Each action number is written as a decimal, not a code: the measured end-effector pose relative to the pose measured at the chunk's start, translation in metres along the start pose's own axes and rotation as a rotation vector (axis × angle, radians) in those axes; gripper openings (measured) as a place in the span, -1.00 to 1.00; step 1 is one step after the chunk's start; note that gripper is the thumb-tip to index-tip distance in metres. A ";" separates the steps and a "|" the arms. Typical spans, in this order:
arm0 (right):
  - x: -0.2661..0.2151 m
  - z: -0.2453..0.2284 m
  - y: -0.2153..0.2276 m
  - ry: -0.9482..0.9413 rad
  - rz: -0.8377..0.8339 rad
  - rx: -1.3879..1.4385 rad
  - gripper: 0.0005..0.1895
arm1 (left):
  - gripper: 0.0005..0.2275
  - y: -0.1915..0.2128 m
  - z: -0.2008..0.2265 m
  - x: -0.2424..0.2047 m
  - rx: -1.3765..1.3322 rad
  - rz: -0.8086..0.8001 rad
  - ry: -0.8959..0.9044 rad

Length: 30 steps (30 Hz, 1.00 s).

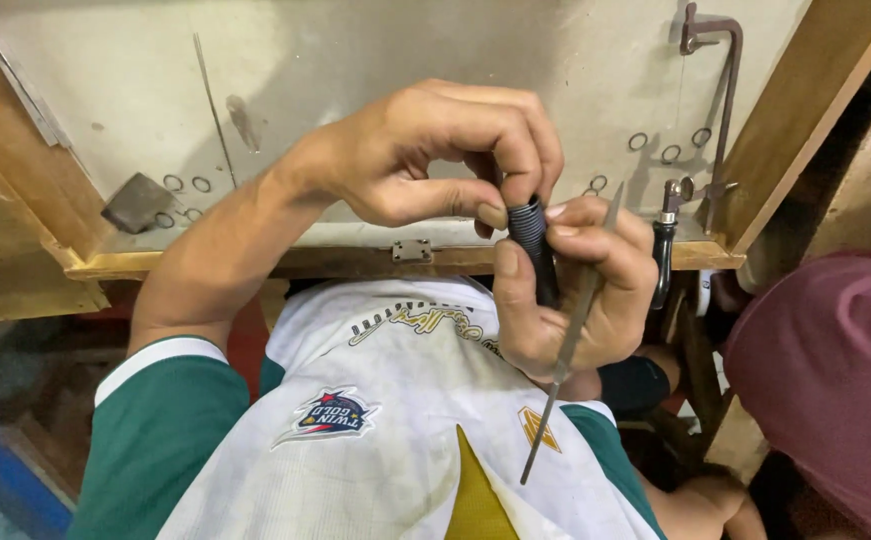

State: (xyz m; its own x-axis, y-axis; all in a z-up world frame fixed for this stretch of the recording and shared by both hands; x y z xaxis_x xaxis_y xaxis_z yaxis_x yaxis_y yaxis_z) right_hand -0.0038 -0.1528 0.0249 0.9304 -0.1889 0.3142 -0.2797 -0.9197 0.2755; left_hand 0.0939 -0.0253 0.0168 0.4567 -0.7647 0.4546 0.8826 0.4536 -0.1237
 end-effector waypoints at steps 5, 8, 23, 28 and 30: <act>-0.007 -0.007 0.002 -0.028 -0.004 -0.062 -0.70 | -0.77 -0.003 -0.001 -0.001 -0.052 -0.034 0.030; -0.009 -0.009 0.001 -0.044 -0.030 -0.065 -0.69 | -0.77 -0.004 -0.002 -0.001 -0.084 -0.053 0.057; -0.011 -0.008 0.000 -0.027 -0.094 -0.076 -0.68 | -0.75 -0.003 -0.002 -0.003 -0.100 -0.078 0.070; -0.009 -0.005 -0.006 -0.019 -0.093 -0.077 -0.69 | -0.75 -0.001 -0.004 -0.003 -0.097 -0.082 0.067; -0.005 0.001 -0.007 -0.093 0.031 -0.012 -0.72 | -0.78 0.001 -0.005 -0.003 -0.042 -0.068 0.055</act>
State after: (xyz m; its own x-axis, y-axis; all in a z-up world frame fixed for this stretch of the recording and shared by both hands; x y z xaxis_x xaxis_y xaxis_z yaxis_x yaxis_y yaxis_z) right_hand -0.0059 -0.1457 0.0206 0.9392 -0.2487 0.2369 -0.3109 -0.9087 0.2785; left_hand 0.0941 -0.0254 0.0107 0.3997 -0.8175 0.4146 0.9153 0.3808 -0.1316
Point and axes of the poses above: each hand's wrist, its own x-axis towards the middle knuckle, its own y-axis out of the back of the hand, z = x × y, the point moved 7 cm from there along x, towards the middle knuckle, and after that the axes turned 2 degrees about -z, right-handed, at the moved point
